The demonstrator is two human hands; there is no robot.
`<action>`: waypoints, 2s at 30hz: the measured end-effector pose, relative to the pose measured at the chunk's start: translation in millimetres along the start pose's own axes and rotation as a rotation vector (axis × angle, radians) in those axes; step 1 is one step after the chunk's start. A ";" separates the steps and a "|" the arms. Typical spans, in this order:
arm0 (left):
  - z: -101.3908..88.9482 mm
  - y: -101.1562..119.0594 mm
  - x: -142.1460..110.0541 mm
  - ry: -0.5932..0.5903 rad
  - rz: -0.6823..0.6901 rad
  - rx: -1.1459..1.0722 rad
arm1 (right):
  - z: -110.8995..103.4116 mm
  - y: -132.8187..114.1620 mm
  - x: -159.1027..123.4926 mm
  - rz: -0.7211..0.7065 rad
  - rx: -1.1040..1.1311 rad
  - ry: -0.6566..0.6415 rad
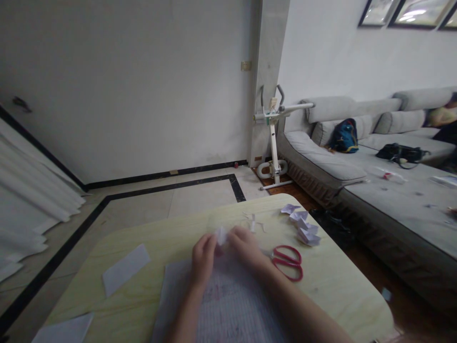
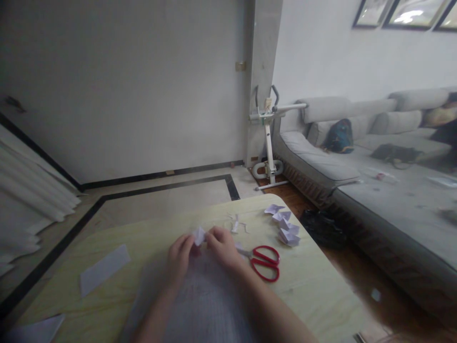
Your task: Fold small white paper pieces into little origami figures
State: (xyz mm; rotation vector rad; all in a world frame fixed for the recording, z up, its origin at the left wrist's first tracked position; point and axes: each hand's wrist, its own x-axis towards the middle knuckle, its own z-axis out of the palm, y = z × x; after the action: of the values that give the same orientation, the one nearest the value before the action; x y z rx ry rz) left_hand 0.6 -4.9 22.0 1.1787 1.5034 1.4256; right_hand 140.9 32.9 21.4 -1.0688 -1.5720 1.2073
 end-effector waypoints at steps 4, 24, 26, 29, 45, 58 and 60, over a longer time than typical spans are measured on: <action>-0.5 -5.2 4.8 0.040 -0.002 -0.011 | 4.8 5.1 -4.1 -0.117 -0.107 0.033; -1.8 -1.8 4.9 0.035 -0.009 -0.037 | 5.4 8.4 -4.3 -0.216 -0.146 -0.018; -1.3 -1.7 4.3 0.030 -0.008 -0.040 | 5.0 8.5 -4.0 -0.209 -0.130 -0.010; -0.4 -2.9 4.6 0.024 -0.009 -0.049 | 4.2 6.7 -4.0 -0.179 -0.122 -0.005; -1.7 -21.4 6.8 0.093 -0.052 -0.039 | 6.6 6.7 -6.0 -0.165 -0.148 0.008; -0.5 -6.6 1.4 -0.087 0.091 -0.018 | 4.7 -2.1 -6.4 -0.090 -0.006 -0.004; -0.2 -6.7 1.5 -0.098 0.103 -0.017 | 4.3 -3.3 -6.3 -0.083 0.007 -0.001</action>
State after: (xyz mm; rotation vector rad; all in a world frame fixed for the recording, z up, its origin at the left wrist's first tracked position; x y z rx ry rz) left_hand -0.9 -3.2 15.6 1.3128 1.3781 1.4235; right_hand 138.1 25.4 23.1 -0.9889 -1.5963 1.1562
